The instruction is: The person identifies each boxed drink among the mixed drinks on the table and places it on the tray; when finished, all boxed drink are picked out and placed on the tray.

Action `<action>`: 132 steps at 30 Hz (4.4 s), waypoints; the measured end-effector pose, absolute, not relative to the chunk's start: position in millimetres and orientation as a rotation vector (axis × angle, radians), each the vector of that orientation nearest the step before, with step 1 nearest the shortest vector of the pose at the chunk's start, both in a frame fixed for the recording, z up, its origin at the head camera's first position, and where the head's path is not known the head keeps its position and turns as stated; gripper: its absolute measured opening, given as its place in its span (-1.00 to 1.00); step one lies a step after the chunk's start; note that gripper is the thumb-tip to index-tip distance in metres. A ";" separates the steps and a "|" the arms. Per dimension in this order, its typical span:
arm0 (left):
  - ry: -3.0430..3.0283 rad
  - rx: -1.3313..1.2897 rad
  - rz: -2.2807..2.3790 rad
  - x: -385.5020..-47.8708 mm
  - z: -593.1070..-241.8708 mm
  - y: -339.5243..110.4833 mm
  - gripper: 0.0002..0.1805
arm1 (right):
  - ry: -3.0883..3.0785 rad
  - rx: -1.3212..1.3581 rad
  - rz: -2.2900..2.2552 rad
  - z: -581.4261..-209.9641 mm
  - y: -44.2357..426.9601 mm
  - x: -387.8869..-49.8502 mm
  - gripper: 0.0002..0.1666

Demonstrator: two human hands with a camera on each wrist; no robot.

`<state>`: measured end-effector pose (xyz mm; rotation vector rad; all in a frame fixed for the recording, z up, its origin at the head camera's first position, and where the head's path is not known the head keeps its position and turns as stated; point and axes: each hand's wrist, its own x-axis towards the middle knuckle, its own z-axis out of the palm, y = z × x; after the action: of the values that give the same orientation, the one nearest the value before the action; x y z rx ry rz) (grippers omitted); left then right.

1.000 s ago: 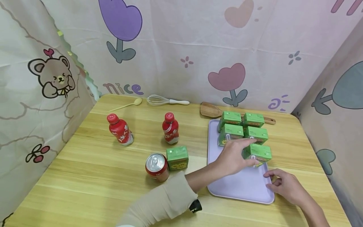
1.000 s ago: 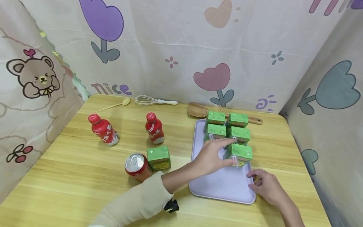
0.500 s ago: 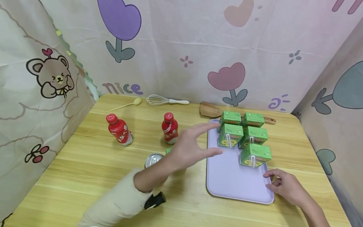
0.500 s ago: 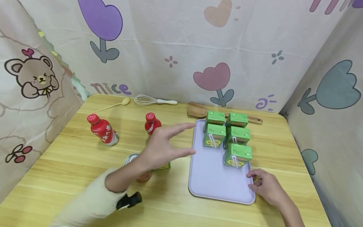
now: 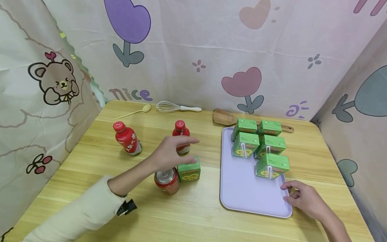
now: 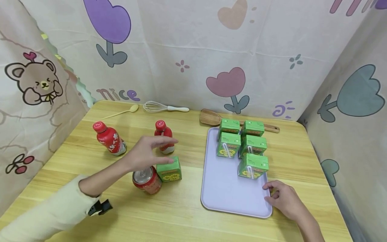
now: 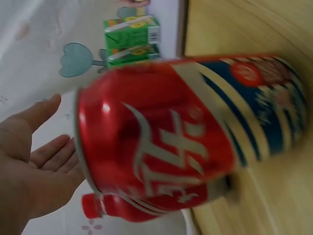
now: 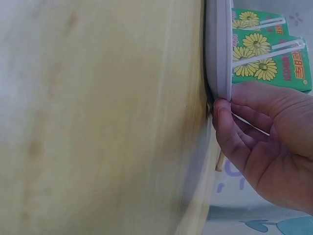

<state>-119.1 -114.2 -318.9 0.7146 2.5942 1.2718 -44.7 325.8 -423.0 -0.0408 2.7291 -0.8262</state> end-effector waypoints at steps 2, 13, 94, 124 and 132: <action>2.552 0.700 1.209 -121.3 -321.8 -117.0 -0.40 | 2.725 -0.031 -0.831 -423.2 325.5 -44.8 -0.64; 2.390 0.677 1.030 -134.0 -334.6 -122.6 -0.35 | 2.732 -0.039 -0.839 -423.7 324.3 -43.3 -0.64; 2.439 0.658 1.294 -118.1 -307.7 -60.5 -0.40 | 2.749 -0.046 -0.821 -424.0 325.8 -44.1 -0.65; 2.381 0.814 1.366 -103.4 -343.0 24.9 -0.37 | 2.767 -0.064 -0.854 -425.1 325.5 -42.4 -0.65; 2.323 0.671 1.356 -115.0 -356.7 41.4 -0.40 | 2.760 -0.067 -0.856 -425.9 326.8 -42.9 -0.64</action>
<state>-115.0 41.4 -356.7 0.6707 2.3229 1.3558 -42.9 326.8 -425.9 -0.0671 2.7602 -0.8561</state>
